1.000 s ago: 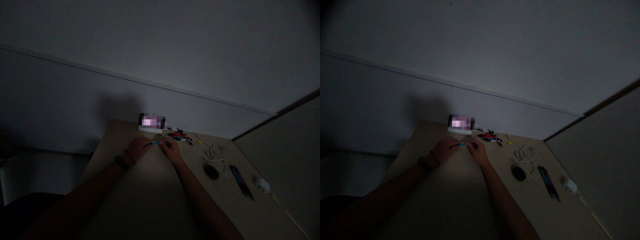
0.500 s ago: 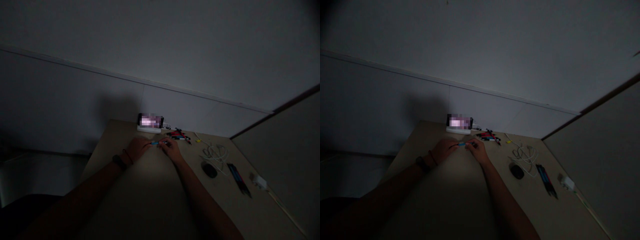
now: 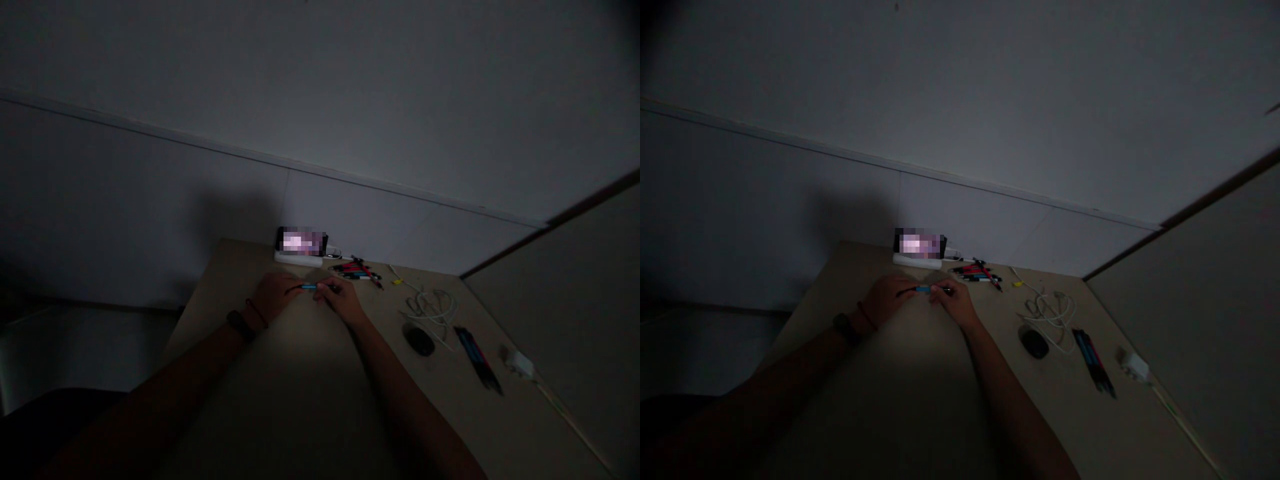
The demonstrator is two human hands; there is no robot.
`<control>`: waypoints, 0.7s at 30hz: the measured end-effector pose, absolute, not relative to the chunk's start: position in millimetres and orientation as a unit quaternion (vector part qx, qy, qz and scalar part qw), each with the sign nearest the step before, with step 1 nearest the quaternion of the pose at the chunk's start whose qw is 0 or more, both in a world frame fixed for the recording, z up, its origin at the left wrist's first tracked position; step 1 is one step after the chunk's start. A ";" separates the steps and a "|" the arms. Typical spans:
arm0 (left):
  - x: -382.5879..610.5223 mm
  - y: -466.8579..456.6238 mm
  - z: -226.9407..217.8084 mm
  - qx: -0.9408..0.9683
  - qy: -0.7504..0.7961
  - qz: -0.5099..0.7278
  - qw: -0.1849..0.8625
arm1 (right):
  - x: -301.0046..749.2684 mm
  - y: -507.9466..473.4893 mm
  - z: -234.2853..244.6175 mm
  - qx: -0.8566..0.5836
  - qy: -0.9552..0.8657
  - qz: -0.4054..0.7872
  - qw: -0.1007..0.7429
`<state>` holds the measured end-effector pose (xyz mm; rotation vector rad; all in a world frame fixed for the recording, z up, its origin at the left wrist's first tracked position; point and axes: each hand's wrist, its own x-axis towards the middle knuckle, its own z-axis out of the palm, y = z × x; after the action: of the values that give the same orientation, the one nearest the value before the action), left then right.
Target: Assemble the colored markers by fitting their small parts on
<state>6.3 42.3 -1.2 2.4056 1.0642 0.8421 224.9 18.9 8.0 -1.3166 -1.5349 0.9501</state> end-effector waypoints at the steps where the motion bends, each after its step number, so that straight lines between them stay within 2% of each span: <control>1: 6.4 42.3 -1.7 0.854 0.380 0.302 0.187 | 224.7 18.6 8.3 -0.534 -0.620 0.379 0.433; 6: 8.3 40.7 -2.5 0.854 0.376 0.310 0.183 | 222.6 17.2 8.1 -0.546 -0.638 0.354 0.413; 14: 7.4 41.3 -3.9 0.826 0.431 0.320 0.172 | 220.2 20.8 0.4 -0.515 -0.576 0.391 0.500; 21: 7.2 43.4 -5.0 0.827 0.418 0.320 0.196 | 219.6 20.8 5.4 -0.529 -0.589 0.380 0.478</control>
<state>7.2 43.4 -5.0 2.3179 1.1702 0.8970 219.6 20.8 5.4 -1.2918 -1.4390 0.9272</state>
